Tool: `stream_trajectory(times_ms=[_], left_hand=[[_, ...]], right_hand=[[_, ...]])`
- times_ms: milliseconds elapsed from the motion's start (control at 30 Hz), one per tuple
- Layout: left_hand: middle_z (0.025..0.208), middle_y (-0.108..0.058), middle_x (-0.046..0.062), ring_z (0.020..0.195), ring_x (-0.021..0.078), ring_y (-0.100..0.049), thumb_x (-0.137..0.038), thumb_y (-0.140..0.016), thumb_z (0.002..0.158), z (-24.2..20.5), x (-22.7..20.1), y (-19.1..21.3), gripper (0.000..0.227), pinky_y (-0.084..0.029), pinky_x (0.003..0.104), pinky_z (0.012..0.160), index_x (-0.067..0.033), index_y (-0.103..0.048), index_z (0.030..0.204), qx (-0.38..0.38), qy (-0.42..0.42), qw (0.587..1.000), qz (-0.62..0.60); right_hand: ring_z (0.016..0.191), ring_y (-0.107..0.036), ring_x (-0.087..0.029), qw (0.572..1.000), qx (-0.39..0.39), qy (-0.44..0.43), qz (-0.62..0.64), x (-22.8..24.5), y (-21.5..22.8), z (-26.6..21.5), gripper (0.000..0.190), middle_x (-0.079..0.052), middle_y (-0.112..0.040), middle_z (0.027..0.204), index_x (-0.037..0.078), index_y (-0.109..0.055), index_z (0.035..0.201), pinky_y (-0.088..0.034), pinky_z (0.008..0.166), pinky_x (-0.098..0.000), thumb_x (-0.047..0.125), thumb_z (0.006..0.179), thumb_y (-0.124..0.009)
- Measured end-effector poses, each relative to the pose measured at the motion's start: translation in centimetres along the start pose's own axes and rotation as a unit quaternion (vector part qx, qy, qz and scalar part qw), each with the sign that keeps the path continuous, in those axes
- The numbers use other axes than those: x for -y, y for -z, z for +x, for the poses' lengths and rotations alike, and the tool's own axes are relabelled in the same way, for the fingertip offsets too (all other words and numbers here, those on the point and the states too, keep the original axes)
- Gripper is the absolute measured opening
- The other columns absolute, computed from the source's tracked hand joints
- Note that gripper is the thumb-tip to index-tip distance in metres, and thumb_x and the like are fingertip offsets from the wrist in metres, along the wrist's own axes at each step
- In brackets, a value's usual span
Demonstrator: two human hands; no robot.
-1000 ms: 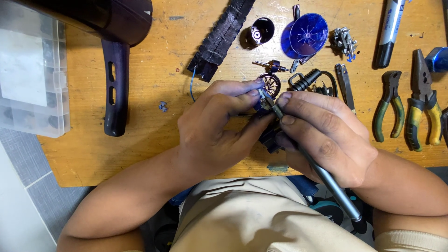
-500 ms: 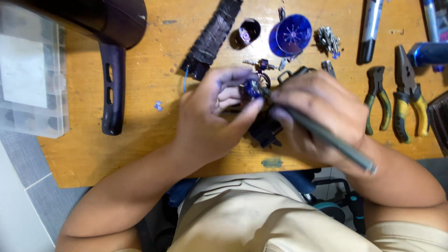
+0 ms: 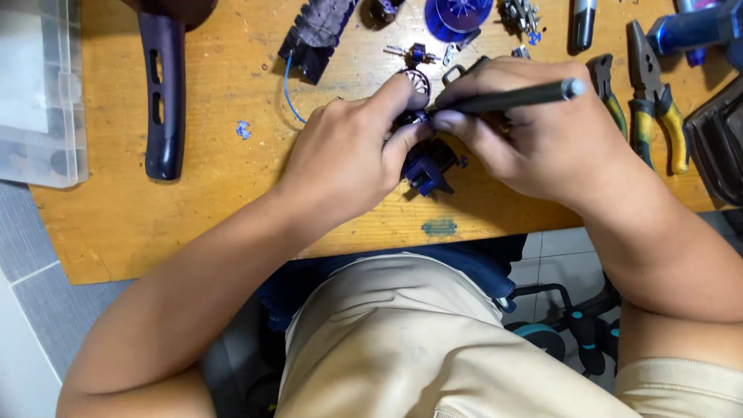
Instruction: Repairing small electronic components using a precision tool on a workbench
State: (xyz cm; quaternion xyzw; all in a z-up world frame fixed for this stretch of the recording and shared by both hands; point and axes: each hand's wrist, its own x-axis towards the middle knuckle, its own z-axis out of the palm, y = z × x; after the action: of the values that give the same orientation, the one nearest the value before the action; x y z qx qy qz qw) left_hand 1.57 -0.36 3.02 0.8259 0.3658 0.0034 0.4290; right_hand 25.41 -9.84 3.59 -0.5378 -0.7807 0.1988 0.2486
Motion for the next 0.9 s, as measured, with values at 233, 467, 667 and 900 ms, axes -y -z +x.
stream_trajectory(times_ms=[233, 467, 667, 900], left_hand=[[0.092, -0.082, 0.015, 0.066, 0.0612, -0.070, -0.022, -0.068, 0.115, 0.5, 2.8, -3.7, 0.023, -0.047, 0.073, 0.047, -0.0118, -0.050, 0.126, -0.058, -0.126, 0.979, 0.149], [0.156, -0.071, 0.010, 0.080, 0.0597, -0.075, -0.020, -0.072, 0.109, 0.5, 3.7, -4.2, 0.028, -0.055, 0.074, 0.058, -0.0158, -0.061, 0.134, -0.101, -0.111, 0.979, 0.142], [0.179, -0.054, 0.003, 0.091, 0.0569, -0.078, -0.028, -0.073, 0.113, 0.2, 3.5, -3.5, 0.032, -0.058, 0.073, 0.065, -0.0204, -0.071, 0.144, -0.097, -0.081, 0.983, 0.133], [0.178, -0.053, 0.006, 0.102, 0.0563, -0.078, -0.026, -0.074, 0.110, 0.1, 2.5, -2.7, 0.038, -0.058, 0.075, 0.070, -0.0185, -0.071, 0.147, -0.082, -0.068, 0.987, 0.124]], right_hand=[[0.089, -0.074, -0.039, 1.000, -0.007, 0.003, -0.005, -1.5, -2.1, -0.6, 0.013, -0.015, -0.078, 0.101, -0.001, -0.081, 0.126, -0.056, 0.080, -0.0481, 0.009, 0.120, -0.088], [0.095, -0.076, -0.040, 0.999, -0.005, 0.041, 0.010, -1.9, -2.3, 0.7, 0.011, -0.018, -0.082, 0.109, -0.003, -0.084, 0.127, -0.059, 0.083, -0.0490, 0.005, 0.120, -0.086], [0.095, -0.076, -0.042, 0.999, 0.015, 0.041, -0.011, -2.0, -2.3, 1.3, 0.010, -0.017, -0.082, 0.109, 0.000, -0.083, 0.125, -0.059, 0.082, -0.0515, 0.010, 0.121, -0.084], [0.099, -0.078, -0.043, 0.999, -0.011, 0.051, 0.000, -1.6, -2.8, 1.0, 0.014, -0.021, -0.083, 0.114, -0.003, -0.081, 0.132, -0.062, 0.086, -0.0512, 0.005, 0.121, -0.083]])
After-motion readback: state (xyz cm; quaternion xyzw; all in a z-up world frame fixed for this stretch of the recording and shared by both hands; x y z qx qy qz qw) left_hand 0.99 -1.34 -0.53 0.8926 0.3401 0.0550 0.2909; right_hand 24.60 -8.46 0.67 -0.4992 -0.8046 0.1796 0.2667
